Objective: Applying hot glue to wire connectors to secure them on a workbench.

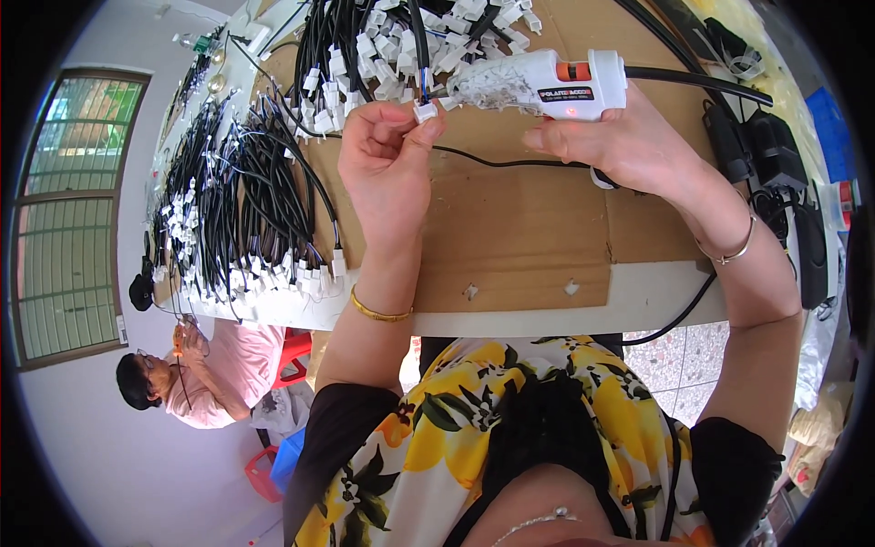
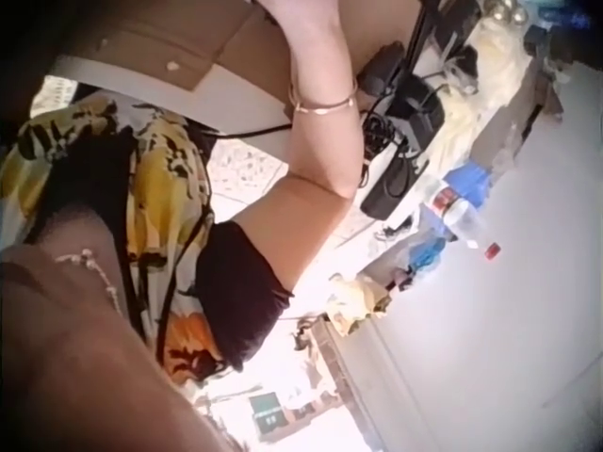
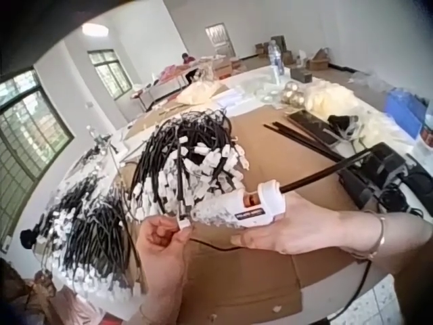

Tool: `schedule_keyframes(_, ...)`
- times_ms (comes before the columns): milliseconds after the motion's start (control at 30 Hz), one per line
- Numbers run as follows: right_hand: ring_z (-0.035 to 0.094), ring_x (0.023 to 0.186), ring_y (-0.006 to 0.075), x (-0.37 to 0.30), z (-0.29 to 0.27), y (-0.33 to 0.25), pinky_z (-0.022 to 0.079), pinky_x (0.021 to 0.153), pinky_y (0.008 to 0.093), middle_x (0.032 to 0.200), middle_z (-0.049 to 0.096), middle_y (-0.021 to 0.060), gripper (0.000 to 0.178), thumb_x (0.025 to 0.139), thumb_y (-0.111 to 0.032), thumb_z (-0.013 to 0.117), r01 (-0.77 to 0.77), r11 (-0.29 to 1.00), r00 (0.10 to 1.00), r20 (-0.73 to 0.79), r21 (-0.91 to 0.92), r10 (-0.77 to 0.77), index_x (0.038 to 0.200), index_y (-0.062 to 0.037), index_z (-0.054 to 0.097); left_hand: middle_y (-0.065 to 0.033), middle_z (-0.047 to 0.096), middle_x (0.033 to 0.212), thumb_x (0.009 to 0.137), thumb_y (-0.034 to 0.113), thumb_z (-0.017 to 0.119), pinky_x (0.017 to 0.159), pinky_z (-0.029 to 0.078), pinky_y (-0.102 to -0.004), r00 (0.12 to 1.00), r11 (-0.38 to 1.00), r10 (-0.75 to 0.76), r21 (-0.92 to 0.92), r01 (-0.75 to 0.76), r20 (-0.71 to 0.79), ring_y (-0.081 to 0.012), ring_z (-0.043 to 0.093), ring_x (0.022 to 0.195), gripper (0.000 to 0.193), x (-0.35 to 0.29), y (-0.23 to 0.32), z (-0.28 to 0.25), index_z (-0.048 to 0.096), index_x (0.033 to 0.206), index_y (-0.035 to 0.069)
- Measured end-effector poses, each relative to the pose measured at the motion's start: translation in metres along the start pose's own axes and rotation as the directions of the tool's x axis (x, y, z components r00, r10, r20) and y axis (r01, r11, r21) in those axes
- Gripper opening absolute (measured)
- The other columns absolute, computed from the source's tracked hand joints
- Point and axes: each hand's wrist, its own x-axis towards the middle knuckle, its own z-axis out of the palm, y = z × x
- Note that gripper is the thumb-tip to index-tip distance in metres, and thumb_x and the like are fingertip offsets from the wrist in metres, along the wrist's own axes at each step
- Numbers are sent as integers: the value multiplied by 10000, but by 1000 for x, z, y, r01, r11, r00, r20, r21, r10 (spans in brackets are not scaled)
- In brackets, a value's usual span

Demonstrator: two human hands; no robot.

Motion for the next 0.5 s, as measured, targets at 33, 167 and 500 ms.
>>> schedule_keyframes(33, 429, 563, 47, -1, 0, -1, 354, 508, 211, 615, 509, -23, 162, 714, -154, 647, 35, 999, 999, -7, -17, -35, 761, -32, 551, -104, 601, 780, 725, -114, 570, 651, 456, -203, 1000, 1000, 5, 16, -5, 3, -124, 581, 719, 215, 0, -1, -1, 456, 866, 2)
schedule_keyframes(167, 380, 541, 44, -1, 1, -4, 316, 480, 213, 579, 456, -36, 159, 710, -154, 642, 39, 999, 999, -2, -33, -39, 726, -42, 531, -107, 603, 782, 723, -117, 571, 646, 452, -199, 1000, 1000, 15, 9, -15, -2, -121, 579, 717, 215, 0, 2, 0, 456, 859, 3)
schedule_keyframes(500, 389, 555, 38, -4, 1, -7, 324, 487, 208, 589, 472, -35, 163, 694, -151, 654, 106, 994, 994, -21, 10, -106, 713, -43, 534, -140, 593, 816, 739, -89, 569, 709, 512, -299, 1000, 995, 12, 104, -12, 2, -205, 606, 776, 194, 0, 1, -2, 440, 848, 6)
